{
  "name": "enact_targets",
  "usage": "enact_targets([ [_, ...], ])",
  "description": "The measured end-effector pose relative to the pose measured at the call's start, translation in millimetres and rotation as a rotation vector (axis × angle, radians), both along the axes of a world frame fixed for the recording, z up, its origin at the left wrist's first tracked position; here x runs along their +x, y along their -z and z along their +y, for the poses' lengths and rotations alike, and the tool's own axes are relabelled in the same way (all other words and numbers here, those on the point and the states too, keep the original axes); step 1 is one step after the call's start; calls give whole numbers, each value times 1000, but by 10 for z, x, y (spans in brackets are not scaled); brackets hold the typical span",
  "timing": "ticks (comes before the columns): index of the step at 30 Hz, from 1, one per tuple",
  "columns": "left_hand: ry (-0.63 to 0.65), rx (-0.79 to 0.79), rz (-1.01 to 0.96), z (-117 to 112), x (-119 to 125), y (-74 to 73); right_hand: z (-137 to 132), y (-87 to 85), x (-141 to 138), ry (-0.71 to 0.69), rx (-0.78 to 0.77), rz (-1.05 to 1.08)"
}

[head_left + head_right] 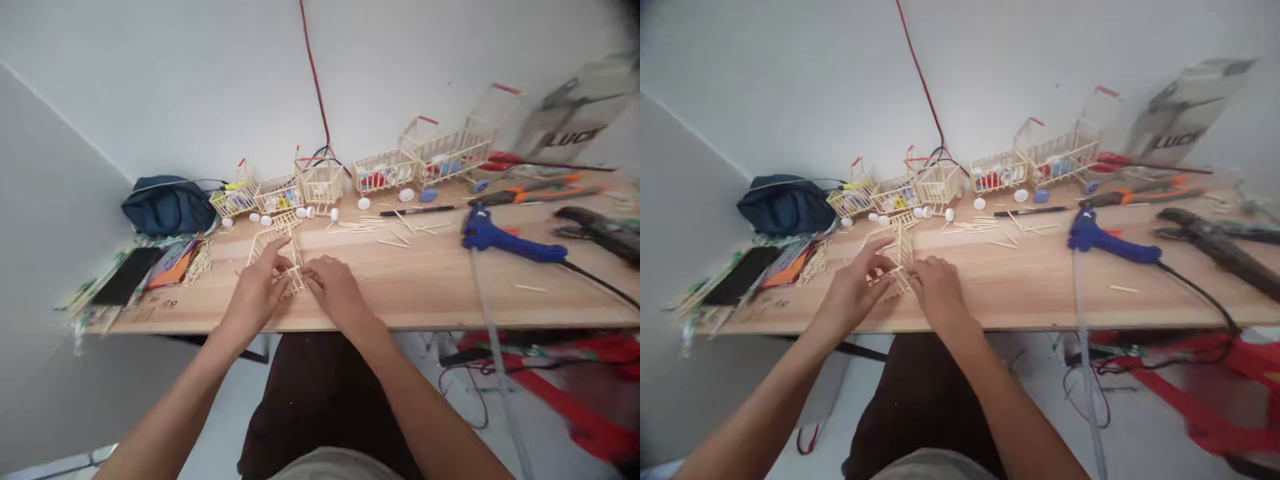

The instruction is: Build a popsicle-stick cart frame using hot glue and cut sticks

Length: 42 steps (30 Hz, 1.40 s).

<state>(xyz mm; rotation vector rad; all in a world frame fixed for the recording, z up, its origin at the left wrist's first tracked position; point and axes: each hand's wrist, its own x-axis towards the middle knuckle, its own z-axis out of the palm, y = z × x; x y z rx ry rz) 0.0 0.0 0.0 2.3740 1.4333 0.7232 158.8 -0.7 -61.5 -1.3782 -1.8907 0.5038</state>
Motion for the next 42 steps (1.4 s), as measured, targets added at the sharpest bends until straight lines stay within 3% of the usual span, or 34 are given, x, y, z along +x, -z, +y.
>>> enact_targets([
  [6, -6, -49, -20, 46, -74, -1, 40, 6, -13, 12, 37, -2],
  [13, -103, -13, -18, 42, -111, -10, 22, -15, -11, 11, 25, 26],
  [19, -33, -101, -17, 98, -105, -51, 27, -7, -13, -5, 17, 26],
  [28, -58, -171, -101, 98, -91, -15, 12, 2, 80, -9, -32, 178],
  [31, -62, -202, -131, 99, -68, -20, -11, -9, 100, 39, -36, 125],
  [36, -30, -254, -137, 125, -66, -54, -23, -7, 82, 4, -32, 4],
  [42, -18, -232, -155, 128, -95, 4, -6, -6, 52, 0, -39, -100],
])
